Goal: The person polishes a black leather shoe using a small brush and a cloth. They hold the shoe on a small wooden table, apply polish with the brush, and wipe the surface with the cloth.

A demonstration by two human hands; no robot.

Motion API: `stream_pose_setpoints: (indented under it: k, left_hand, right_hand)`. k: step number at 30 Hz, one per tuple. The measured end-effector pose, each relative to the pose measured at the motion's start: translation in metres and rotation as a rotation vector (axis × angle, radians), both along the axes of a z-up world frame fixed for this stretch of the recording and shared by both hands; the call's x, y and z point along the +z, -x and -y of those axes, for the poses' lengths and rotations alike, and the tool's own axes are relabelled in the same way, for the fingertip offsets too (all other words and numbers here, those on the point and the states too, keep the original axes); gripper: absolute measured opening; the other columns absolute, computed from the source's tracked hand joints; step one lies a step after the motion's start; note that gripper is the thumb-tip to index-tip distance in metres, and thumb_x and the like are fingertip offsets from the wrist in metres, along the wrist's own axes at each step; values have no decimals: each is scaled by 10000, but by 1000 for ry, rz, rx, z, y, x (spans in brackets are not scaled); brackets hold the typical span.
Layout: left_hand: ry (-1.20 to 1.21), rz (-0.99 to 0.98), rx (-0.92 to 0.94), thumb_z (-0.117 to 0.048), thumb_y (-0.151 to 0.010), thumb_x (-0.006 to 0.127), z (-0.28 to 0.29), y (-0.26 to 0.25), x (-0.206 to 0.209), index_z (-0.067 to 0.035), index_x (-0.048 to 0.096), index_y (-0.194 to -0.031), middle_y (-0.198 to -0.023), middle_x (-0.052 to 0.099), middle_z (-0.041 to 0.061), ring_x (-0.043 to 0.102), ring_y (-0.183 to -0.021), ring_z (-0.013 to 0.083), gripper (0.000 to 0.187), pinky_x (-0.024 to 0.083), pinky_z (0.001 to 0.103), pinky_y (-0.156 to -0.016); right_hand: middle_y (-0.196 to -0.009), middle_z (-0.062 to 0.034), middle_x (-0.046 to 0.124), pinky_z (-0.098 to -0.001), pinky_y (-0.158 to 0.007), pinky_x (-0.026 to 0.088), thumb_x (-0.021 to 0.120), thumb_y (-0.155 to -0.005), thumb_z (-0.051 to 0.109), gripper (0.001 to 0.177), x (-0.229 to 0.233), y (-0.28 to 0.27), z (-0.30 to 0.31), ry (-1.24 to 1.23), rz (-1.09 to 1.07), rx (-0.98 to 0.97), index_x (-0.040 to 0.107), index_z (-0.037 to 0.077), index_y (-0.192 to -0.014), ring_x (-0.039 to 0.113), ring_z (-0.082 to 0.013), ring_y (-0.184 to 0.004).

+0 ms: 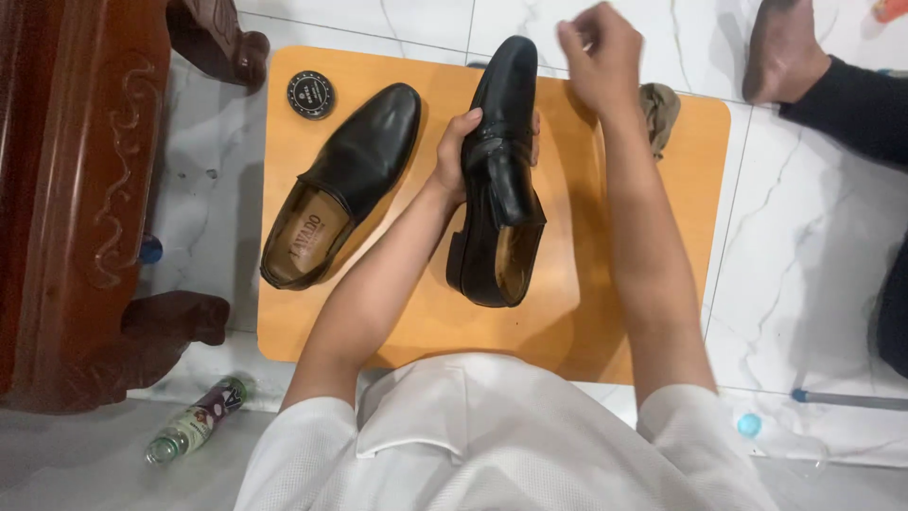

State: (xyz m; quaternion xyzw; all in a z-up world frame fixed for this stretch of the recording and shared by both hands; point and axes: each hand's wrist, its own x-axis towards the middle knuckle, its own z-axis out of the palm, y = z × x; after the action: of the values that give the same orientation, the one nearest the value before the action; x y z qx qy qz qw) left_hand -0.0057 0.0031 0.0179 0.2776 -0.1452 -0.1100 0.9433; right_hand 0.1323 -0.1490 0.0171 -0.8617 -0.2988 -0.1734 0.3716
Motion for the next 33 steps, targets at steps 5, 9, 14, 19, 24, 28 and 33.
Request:
stream_pose_setpoints:
  k: [5, 9, 14, 19, 24, 28, 33]
  left_hand:
    - [89, -117, -17, -408, -751, 494, -4, -4, -12, 75, 459, -1069, -875, 563, 154, 578, -723, 217, 580, 459, 296, -634]
    - [-115, -181, 57, -430, -775, 494, -1, -5, -14, 35, 549, -987, -792, 595, 136, 568, -670, 187, 514, 451, 272, -614]
    - [-162, -175, 135, -338, -769, 517, -2, -6, -13, -5, 445, -1145, -970, 565, 135, 531, -802, 194, 508, 420, 286, -720]
    - [-145, -238, 88, -349, -726, 580, -5, -13, -18, -31, 394, -1265, -1006, 537, 123, 498, -867, 191, 653, 394, 284, -768]
    - [-194, -216, 58, -276, -749, 523, -7, -16, -25, -12, 420, -1228, -986, 527, 68, 472, -839, 145, 557, 372, 238, -751]
    - [-297, -225, 119, -313, -754, 607, -1, -21, -42, -75, 445, -1282, -1182, 457, 151, 424, -1094, 250, 602, 335, 431, -982]
    - [-324, -195, 101, -323, -758, 590, -5, -24, -31, -90, 484, -1233, -1135, 476, 105, 428, -1059, 205, 540, 370, 378, -933]
  right_hand:
    - [-775, -146, 636, -393, -591, 503, 667, -740, 135, 234, -30, -64, -29, 643, -335, 126, 651, 49, -957, 608, -282, -648]
    - [-802, -142, 630, -399, -630, 472, 662, -816, 312, 319, -38, -94, -41, 935, -316, 249, 651, 22, -950, 585, -312, -657]
    - [-927, -151, 646, -413, -703, 504, 733, -726, 298, 423, -41, -127, -50, 1059, -306, 121, 629, 60, -1059, 633, -309, -737]
    - [-1017, -185, 610, -461, -770, 473, 819, -556, 279, 737, -70, -171, -55, 1157, -322, 109, 530, 98, -1210, 605, -354, -850]
    - [-1043, -247, 586, -527, -761, 480, 753, -598, 513, 886, -140, -196, -61, 1323, -496, 97, 446, -28, -1229, 592, -394, -894]
    - [-1207, -354, 439, -578, -888, 374, 705, -681, 411, 870, -227, -216, -38, 1259, -692, 123, 300, -66, -1284, 451, -486, -1104]
    - [-999, -166, 618, -524, -709, 484, 737, -511, 542, 746, -246, -217, -18, 1324, -507, 107, 573, 133, -1113, 603, -387, -920]
